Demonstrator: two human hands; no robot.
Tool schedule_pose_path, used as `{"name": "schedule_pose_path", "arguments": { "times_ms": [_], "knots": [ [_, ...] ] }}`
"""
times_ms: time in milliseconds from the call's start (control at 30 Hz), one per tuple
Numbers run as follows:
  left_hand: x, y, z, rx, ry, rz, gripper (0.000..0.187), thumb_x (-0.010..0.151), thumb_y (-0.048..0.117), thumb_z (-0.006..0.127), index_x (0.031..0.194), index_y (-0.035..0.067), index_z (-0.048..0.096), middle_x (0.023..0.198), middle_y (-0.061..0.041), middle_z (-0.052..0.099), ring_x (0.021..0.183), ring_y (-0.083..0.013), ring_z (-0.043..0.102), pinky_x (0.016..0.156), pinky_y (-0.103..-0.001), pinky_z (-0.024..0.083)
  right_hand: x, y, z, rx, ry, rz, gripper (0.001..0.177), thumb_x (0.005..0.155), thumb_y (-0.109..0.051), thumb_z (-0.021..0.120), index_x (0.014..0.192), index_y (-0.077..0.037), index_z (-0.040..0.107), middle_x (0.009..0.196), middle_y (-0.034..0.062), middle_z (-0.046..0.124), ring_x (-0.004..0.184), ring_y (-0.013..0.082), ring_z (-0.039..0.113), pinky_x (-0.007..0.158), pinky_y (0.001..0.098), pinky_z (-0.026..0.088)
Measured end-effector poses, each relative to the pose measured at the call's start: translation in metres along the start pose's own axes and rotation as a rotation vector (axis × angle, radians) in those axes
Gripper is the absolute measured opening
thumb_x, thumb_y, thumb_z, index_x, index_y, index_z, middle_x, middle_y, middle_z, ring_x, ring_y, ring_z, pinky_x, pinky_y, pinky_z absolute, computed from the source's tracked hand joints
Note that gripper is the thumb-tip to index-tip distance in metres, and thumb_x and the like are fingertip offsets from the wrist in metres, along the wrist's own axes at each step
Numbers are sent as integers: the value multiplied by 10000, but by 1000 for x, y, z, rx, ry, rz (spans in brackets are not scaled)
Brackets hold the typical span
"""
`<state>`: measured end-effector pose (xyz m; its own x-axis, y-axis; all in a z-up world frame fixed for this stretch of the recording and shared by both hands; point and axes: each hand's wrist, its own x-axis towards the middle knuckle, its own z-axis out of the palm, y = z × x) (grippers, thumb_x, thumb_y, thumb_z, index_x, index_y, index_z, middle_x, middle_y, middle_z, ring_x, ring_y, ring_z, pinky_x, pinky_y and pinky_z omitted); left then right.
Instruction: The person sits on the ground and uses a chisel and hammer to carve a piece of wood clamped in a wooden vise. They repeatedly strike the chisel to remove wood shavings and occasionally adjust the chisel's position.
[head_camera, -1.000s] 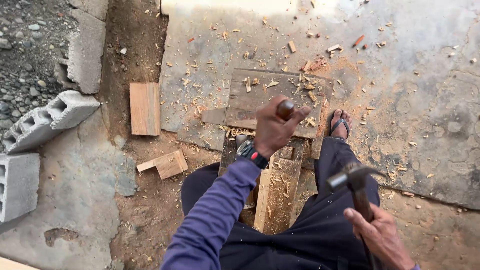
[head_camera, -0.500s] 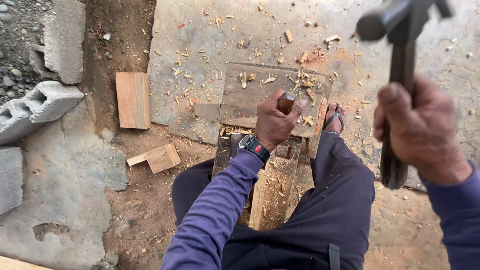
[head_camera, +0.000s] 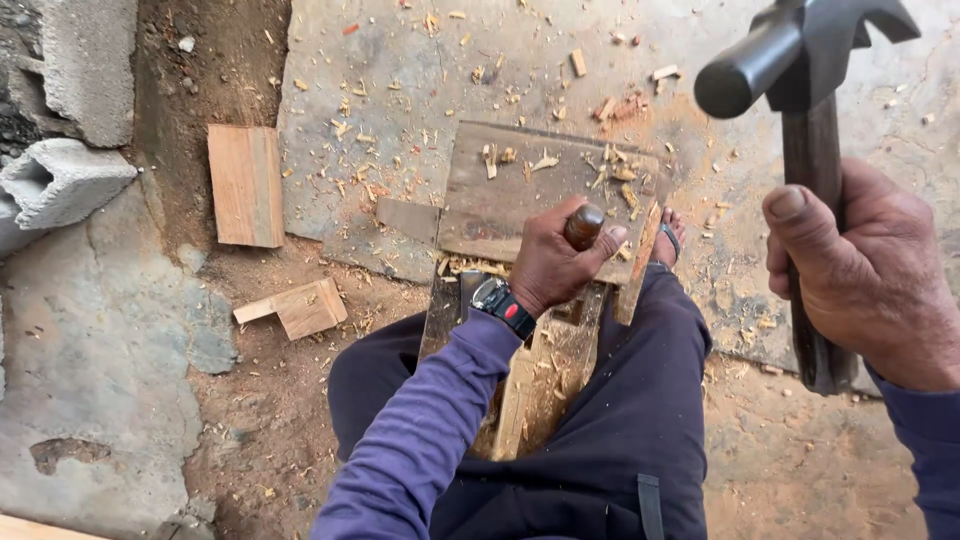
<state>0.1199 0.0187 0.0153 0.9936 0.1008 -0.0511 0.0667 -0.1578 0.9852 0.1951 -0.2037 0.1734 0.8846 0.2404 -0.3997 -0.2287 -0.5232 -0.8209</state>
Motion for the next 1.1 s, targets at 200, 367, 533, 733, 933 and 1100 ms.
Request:
{"name": "schedule_pose_path", "arguments": {
  "times_ms": [200, 367, 533, 733, 933, 1100],
  "knots": [
    [-2, 1, -1, 24, 0, 5, 300, 902, 285, 817, 874, 71, 608, 694, -46, 619, 615, -99, 607, 591, -317, 516, 3, 11, 8, -10, -43, -10, 431, 1041, -450, 616, 1060, -22, 569, 684, 24, 554, 566, 112, 572, 476, 291, 500],
    [-5, -10, 2, -84, -20, -56, 407, 882, 227, 804, 1213, 72, 624, 756, -6, 661, 644, -70, 599, 584, -289, 533, -3, 9, 56, -437, -441, 216, 392, 952, -442, 651, 1015, -56, 646, 613, 60, 589, 530, 127, 561, 462, 325, 487],
    [-5, -34, 6, -21, -33, -77, 227, 922, 222, 826, 958, 67, 665, 739, -4, 667, 652, -70, 615, 585, -286, 535, 31, -40, 17, -410, -336, 457, 344, 1053, -399, 560, 1116, -70, 637, 657, 47, 538, 540, 149, 506, 487, 353, 477],
    [-1, -16, -2, 45, -18, -9, 267, 945, 242, 807, 970, 62, 612, 771, -8, 636, 673, -94, 612, 614, -298, 539, 30, -13, 42, -368, -380, 437, 337, 1056, -408, 556, 1125, -89, 644, 676, 52, 548, 555, 156, 509, 467, 331, 446],
    [-10, -35, 5, 43, 41, -21, 229, 906, 175, 796, 1008, 43, 640, 838, -60, 656, 736, -169, 638, 677, -340, 564, 43, -6, 22, -380, -428, 412, 371, 1040, -456, 589, 1070, -92, 653, 714, 133, 605, 586, 228, 541, 509, 419, 467],
    [0, -6, -1, 49, 7, -51, 252, 884, 179, 754, 1065, 47, 640, 831, -45, 688, 710, -151, 671, 677, -334, 581, 30, 27, 44, -299, -363, 141, 423, 1017, -455, 612, 991, -34, 639, 703, 129, 604, 585, 216, 582, 508, 383, 484]
  ]
}}
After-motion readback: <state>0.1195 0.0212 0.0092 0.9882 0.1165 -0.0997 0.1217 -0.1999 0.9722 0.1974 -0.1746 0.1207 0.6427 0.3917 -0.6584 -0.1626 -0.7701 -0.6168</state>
